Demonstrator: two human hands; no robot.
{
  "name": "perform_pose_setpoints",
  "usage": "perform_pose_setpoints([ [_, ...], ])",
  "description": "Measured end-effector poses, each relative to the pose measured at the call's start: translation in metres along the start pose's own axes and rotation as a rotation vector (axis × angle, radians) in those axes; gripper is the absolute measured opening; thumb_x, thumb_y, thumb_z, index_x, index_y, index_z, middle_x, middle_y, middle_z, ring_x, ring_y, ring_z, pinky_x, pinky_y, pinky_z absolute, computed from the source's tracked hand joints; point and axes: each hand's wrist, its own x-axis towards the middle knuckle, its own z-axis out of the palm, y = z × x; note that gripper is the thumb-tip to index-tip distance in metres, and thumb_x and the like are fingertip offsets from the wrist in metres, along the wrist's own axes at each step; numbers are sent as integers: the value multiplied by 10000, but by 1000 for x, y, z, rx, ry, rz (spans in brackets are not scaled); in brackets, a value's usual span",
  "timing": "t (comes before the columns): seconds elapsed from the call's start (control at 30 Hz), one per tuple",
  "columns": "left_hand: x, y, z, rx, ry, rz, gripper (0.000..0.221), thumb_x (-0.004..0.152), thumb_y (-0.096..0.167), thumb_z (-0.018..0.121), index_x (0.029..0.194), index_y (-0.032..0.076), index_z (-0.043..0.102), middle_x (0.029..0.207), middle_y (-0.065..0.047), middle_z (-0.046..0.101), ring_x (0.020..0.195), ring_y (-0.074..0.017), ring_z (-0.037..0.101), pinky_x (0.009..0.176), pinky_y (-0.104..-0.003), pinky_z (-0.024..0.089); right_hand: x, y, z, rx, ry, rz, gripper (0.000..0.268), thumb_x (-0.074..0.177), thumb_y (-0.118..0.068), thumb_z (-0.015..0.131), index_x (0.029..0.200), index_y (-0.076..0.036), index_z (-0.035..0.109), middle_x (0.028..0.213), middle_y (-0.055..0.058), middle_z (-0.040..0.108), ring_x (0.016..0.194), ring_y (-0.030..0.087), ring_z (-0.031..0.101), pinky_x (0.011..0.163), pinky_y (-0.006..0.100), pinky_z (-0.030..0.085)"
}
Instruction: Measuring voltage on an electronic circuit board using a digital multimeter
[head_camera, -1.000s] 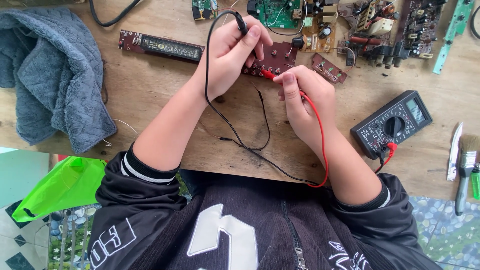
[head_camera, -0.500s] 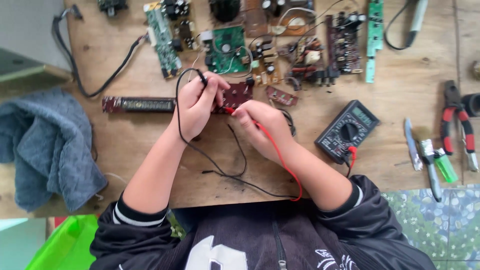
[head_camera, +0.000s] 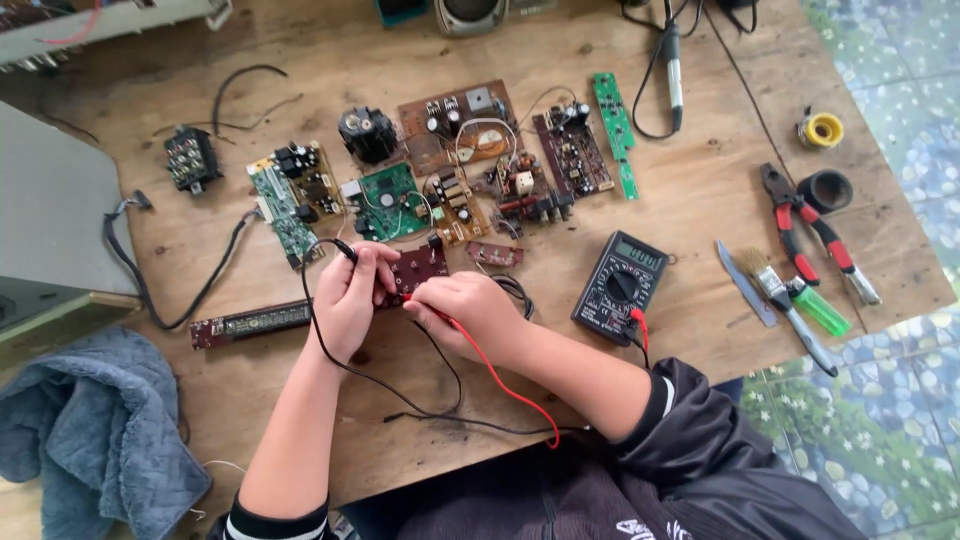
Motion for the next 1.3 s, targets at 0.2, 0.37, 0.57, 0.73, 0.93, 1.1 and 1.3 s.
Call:
perform_pose_setpoints([
  [0.2,2,1,0,-18,10,-23,323,921,183,303,842,26,574,535,-81,505,414,-111,422,464,-209,389,0,3,0,-22,-22,-28,98,842,-154,458,761,-116,498,578,45,465,554,254,542,525,312,452],
  [0.37,-1,3,-2,-20,1,-32,333,923,193,288,852,26,567,547,-86,509,424,-116,426,469,-212,389,-2,3,7,-46,-16,-61,117,849,-168,443,755,-124,497,580,34,466,551,237,547,537,300,457],
  [0.57,2,3,-4,-5,12,-32,327,919,183,309,851,28,588,534,-88,519,407,-121,439,448,-221,406,0,-1,7,-94,19,-105,155,863,-198,436,742,-130,505,598,19,485,563,214,551,562,286,466],
  [0.73,3,4,1,18,14,-26,313,922,174,320,858,27,589,538,-81,513,413,-116,434,461,-223,407,1,-3,-2,-53,2,22,76,801,-182,539,817,-121,498,601,44,536,571,229,576,565,307,471],
  [0.93,12,2,6,-57,8,40,310,918,195,349,890,21,604,562,-80,522,427,-103,442,460,-210,408,9,20,-22,436,26,306,52,776,-167,540,734,-137,533,555,-7,511,502,134,529,533,247,440],
  [1.1,5,9,1,-122,58,15,291,915,166,349,896,7,592,562,-75,504,439,-88,405,451,-180,371,22,10,-29,685,340,506,105,804,-104,579,783,-71,481,559,50,510,402,90,494,427,189,422],
  [1.3,2,-7,2,-316,126,-14,307,920,155,314,892,-33,556,602,-46,407,571,-137,501,462,-174,366,20,12,-39,615,564,516,92,810,-1,518,902,-2,509,688,93,517,469,89,523,524,210,481],
])
